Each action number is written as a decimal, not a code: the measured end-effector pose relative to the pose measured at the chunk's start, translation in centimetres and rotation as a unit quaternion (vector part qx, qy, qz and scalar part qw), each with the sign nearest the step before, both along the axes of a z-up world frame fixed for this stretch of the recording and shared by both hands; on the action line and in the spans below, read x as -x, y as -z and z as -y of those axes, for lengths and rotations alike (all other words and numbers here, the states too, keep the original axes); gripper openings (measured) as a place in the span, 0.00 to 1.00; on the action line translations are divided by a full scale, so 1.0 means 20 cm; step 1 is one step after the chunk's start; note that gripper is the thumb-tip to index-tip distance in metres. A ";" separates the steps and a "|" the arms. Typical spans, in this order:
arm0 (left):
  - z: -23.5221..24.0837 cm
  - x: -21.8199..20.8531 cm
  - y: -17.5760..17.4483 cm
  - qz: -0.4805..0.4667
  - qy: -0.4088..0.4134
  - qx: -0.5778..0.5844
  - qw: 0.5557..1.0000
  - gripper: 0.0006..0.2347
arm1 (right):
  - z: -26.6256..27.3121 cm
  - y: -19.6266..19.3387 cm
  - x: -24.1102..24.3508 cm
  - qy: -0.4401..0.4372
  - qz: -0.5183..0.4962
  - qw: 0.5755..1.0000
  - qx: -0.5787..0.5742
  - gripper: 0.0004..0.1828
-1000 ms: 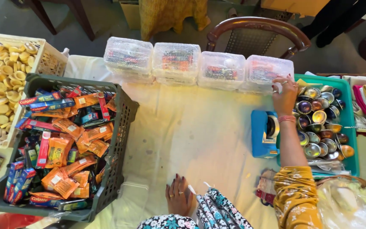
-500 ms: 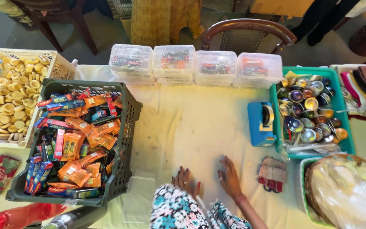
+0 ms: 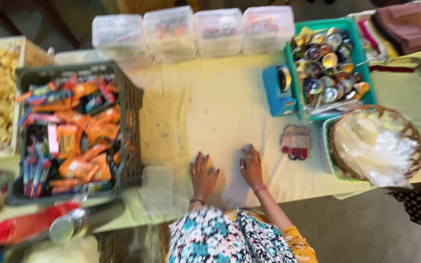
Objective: The person wraps a plastic container with bubble wrap and secures it with tape. They then pick up a small pouch, a toothpaste tube, and a small bottle, placing them into a plastic bag along with a spoon.
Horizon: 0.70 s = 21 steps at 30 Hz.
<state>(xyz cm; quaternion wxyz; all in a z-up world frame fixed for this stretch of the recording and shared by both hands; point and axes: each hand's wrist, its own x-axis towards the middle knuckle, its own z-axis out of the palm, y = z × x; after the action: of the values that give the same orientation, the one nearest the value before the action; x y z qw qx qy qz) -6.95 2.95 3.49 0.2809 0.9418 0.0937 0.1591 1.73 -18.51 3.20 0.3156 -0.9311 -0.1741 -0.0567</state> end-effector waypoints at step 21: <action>-1.15 -0.09 -0.85 0.075 -0.254 -0.074 0.961 0.11 | 0.11 -0.05 0.24 -0.019 -0.022 0.999 0.036 0.28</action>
<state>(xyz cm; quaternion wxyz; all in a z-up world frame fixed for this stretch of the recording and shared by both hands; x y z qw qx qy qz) -5.08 25.86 20.59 0.1668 0.8905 0.2967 0.3018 -3.12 -20.79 4.14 0.2864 -0.9395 -0.1865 -0.0241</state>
